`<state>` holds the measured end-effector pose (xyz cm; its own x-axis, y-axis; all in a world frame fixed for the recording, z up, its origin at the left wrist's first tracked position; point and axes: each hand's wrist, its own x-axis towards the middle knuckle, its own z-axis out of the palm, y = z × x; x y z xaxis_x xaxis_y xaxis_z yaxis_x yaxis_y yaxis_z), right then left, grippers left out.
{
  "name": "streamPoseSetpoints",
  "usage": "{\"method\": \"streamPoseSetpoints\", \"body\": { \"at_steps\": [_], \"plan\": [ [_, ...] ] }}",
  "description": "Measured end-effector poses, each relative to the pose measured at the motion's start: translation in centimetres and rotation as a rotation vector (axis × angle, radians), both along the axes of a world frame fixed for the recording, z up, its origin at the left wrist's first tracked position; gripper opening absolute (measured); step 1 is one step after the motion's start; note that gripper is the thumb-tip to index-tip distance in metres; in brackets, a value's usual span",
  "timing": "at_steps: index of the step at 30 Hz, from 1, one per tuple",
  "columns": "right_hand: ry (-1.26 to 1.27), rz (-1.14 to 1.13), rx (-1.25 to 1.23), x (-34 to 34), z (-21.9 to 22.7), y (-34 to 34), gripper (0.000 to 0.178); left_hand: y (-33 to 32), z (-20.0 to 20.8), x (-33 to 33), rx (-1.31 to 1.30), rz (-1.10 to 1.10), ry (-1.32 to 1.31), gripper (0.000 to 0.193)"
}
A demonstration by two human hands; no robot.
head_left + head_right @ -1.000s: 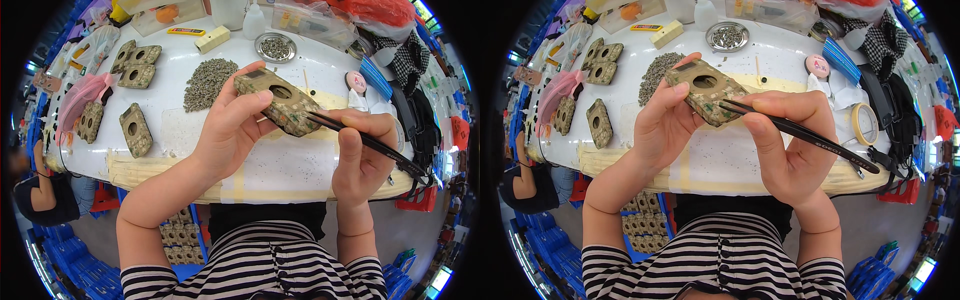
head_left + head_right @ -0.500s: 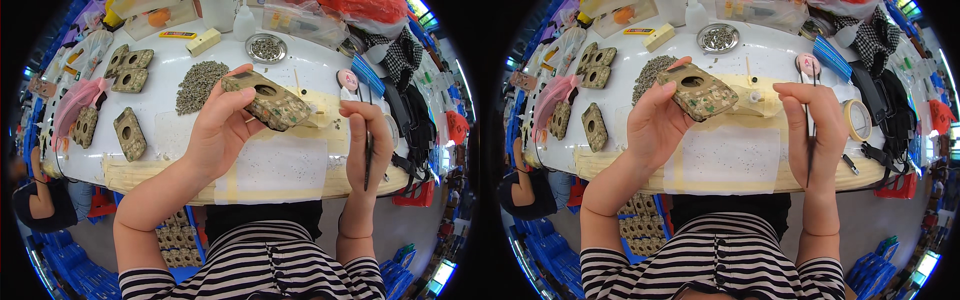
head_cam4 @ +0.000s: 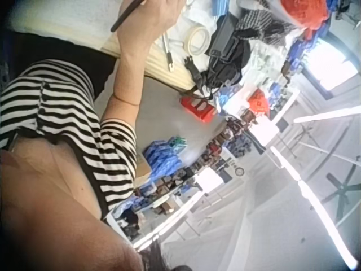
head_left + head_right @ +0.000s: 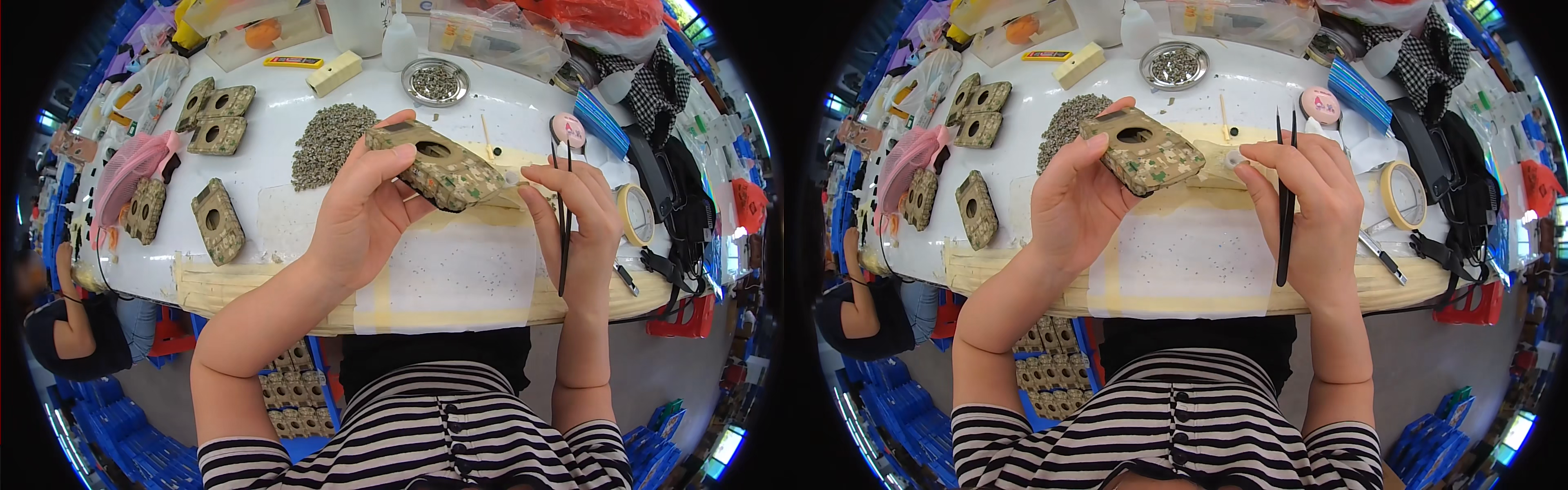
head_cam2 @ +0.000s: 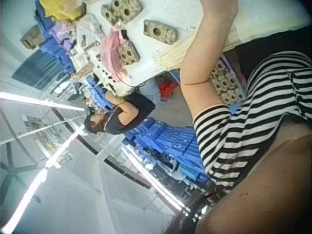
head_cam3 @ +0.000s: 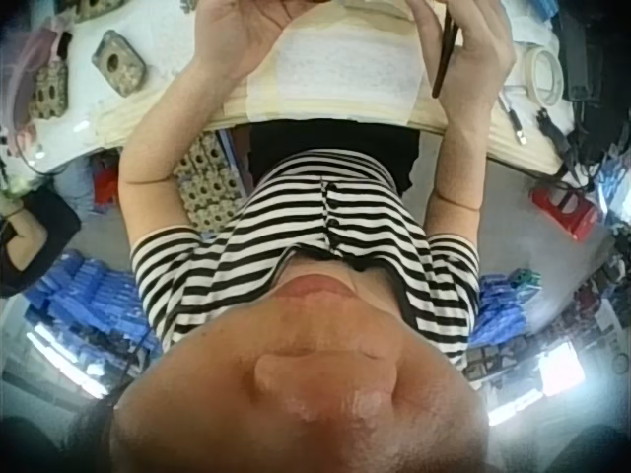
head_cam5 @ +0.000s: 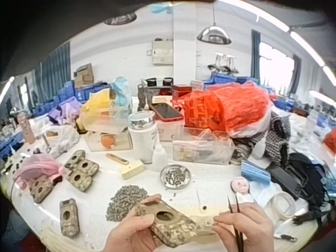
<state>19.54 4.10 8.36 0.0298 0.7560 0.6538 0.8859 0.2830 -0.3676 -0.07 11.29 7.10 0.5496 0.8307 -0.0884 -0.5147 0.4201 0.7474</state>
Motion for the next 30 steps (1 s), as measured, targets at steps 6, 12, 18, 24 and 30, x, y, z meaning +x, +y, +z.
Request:
{"method": "streamPoseSetpoints", "body": {
  "at_steps": [6, 12, 18, 24, 30],
  "plan": [
    [0.002, 0.011, 0.031, 0.3, 0.0, 0.0, 0.014, -0.1, 0.1, 0.1, -0.023, -0.011, -0.009, 0.053],
    [0.216, 0.073, 0.201, -0.4, 2.1, -0.9, 0.012, 0.0, -0.2, 0.0, -0.037, -0.051, 0.006, 0.052],
    [0.533, 0.305, 0.055, -1.6, 2.1, -0.4, 0.007, -0.2, 0.2, 0.2, -0.047, -0.082, 0.031, 0.052],
    [0.774, 0.378, -0.058, -2.6, 1.7, 0.0, 0.006, -0.4, 0.5, 0.1, -0.037, -0.113, 0.031, 0.053],
    [0.776, 0.373, -0.086, -2.7, 1.7, 0.0, 0.006, -0.4, 0.6, 0.1, -0.039, -0.105, 0.032, 0.053]
  ]
}}
